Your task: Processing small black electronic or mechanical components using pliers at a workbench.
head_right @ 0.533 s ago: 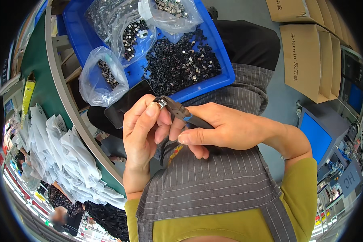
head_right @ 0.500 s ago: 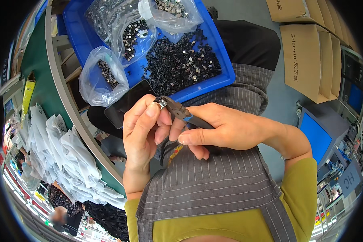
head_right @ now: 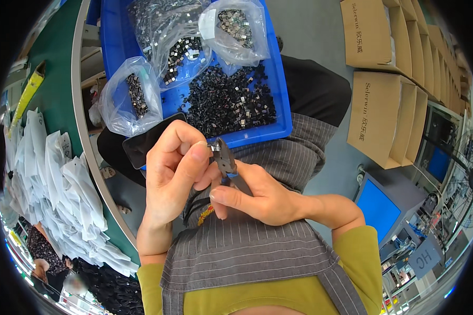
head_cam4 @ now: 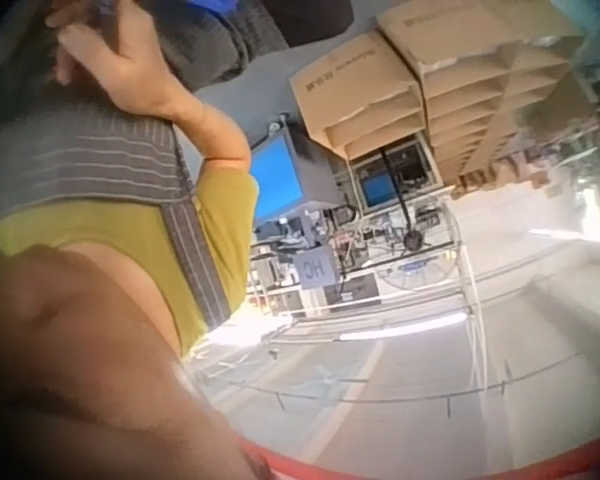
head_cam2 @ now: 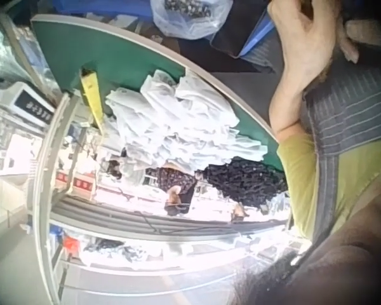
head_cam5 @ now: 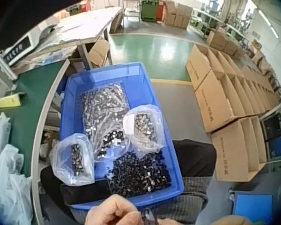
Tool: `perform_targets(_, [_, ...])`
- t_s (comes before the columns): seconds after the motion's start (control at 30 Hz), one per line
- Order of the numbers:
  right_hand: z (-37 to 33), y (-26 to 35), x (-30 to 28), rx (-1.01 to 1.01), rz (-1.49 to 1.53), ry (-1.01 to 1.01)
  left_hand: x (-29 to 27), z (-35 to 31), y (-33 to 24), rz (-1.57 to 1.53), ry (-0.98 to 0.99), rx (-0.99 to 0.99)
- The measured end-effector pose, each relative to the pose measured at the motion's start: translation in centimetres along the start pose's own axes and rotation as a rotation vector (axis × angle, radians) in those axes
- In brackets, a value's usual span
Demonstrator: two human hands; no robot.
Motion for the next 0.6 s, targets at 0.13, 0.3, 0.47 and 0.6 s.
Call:
perform_targets(0.13, [-0.1,0.6,0.6,0.032,-0.036,-0.031,-0.4,-0.2,0.4,0.038,-0.030,0.047])
perform_targets(0.3, [-0.4,0.8,0.6,0.069,-0.014,-0.010,-0.6,0.0,0.0,-0.102,0.008,-0.042])
perform_targets(0.47, [-0.3,0.9,0.9,0.086,0.061,-0.014,-0.5,0.2,-0.2,-0.152,0.026,-0.070])
perform_targets(0.6, [-0.3,0.6,0.9,0.080,0.085,-0.016,-0.5,0.2,-0.1,-0.136,0.014,-0.075])
Point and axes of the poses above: each hand's wrist, its own z-axis towards the middle knuckle, its own x-axis out of the palm, y = z × x, the point moved 1 cm from there along z, towards the middle knuckle, and after that the axes turned 3 degrees about -y, right-handed, at the moved point
